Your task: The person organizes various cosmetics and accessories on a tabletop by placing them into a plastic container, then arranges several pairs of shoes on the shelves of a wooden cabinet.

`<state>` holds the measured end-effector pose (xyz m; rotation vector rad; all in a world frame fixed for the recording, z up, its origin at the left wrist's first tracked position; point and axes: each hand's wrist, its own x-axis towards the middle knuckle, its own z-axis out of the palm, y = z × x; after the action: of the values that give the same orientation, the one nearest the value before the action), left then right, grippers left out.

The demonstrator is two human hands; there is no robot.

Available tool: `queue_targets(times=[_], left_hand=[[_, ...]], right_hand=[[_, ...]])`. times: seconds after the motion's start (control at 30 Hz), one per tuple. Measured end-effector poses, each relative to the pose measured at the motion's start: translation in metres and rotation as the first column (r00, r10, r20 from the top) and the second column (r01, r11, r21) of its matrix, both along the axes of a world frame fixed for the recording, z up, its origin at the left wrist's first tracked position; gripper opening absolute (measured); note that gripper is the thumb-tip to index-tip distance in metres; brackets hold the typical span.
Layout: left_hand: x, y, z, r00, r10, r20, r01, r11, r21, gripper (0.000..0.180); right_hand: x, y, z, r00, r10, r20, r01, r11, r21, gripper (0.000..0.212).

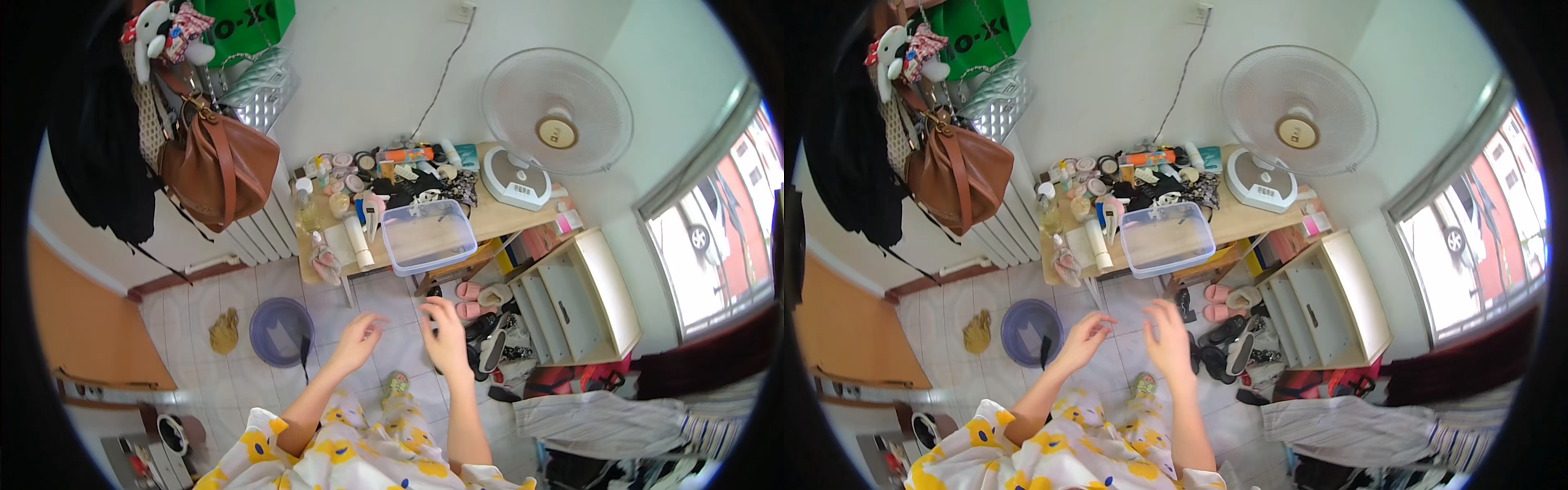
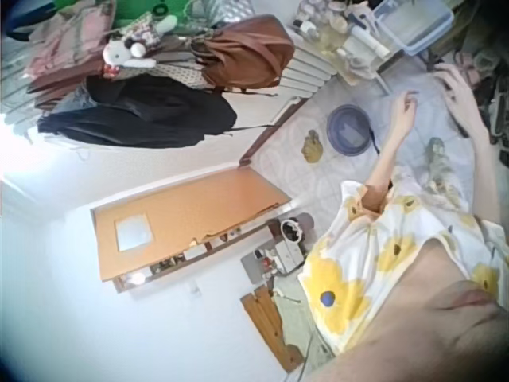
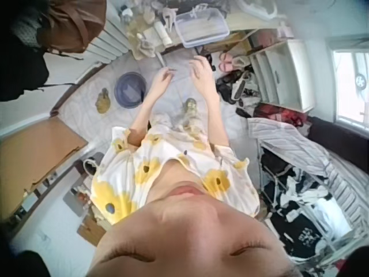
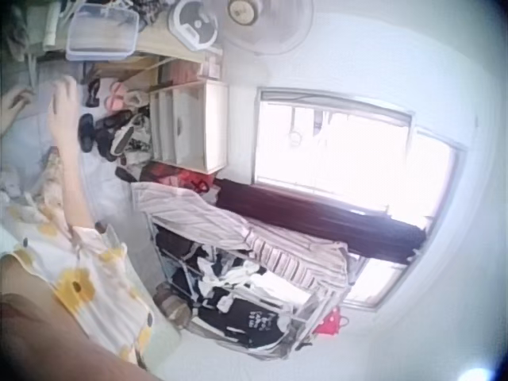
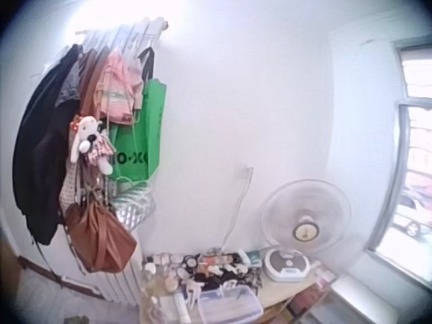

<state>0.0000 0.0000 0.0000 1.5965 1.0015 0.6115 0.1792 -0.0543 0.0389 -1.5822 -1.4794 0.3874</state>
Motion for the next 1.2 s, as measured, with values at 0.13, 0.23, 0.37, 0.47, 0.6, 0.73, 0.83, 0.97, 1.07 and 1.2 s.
queue_targets(times=[0.13,0.23,0.37,0.47,0.6,0.73,0.83,0.97,1.07,1.2], left_hand=[[0.045,0.011,0.009,0.994,0.110,0.018,-0.111,0.989,0.099,0.020],[0.035,0.053,-0.009,0.982,0.177,-0.068,-0.165,0.974,0.156,0.020],[0.048,0.111,-0.037,0.947,0.307,-0.094,-0.292,0.945,0.145,0.021],[0.072,0.160,-0.063,0.931,0.357,-0.079,-0.339,0.923,0.182,0.025],[0.105,0.229,-0.071,0.893,0.353,-0.280,-0.240,0.899,0.368,0.037],[0.123,0.277,-0.077,0.866,0.387,-0.317,-0.236,0.875,0.423,0.055],[0.127,0.300,-0.086,0.851,0.404,-0.335,-0.246,0.871,0.424,0.068],[0.134,0.313,-0.088,0.783,0.386,-0.487,-0.245,0.912,0.329,0.073],[0.134,0.313,-0.096,0.763,0.368,-0.531,-0.279,0.929,0.243,0.072],[0.131,0.310,-0.108,0.726,0.437,-0.531,-0.318,0.898,0.304,0.069]], right_hand=[[0.066,0.023,0.000,0.999,-0.025,0.032,0.027,0.996,-0.087,0.018],[0.068,0.060,-0.023,0.999,0.026,-0.019,-0.027,0.998,-0.065,0.020],[0.064,0.107,-0.039,0.988,0.153,-0.003,-0.152,0.981,-0.119,0.024],[0.071,0.149,-0.041,0.975,0.220,-0.025,-0.220,0.947,-0.234,0.028],[0.092,0.213,-0.046,0.960,0.270,0.074,-0.239,0.928,-0.287,0.030],[0.109,0.272,-0.053,0.940,0.311,0.138,-0.246,0.901,-0.357,0.034],[0.112,0.305,-0.057,0.936,0.332,0.113,-0.265,0.881,-0.391,0.035],[0.112,0.336,-0.076,0.899,0.406,0.166,-0.324,0.870,-0.372,0.038],[0.109,0.364,-0.095,0.859,0.463,0.216,-0.379,0.861,-0.338,0.042],[0.090,0.407,-0.115,0.780,0.488,0.392,-0.421,0.872,-0.250,0.049]])
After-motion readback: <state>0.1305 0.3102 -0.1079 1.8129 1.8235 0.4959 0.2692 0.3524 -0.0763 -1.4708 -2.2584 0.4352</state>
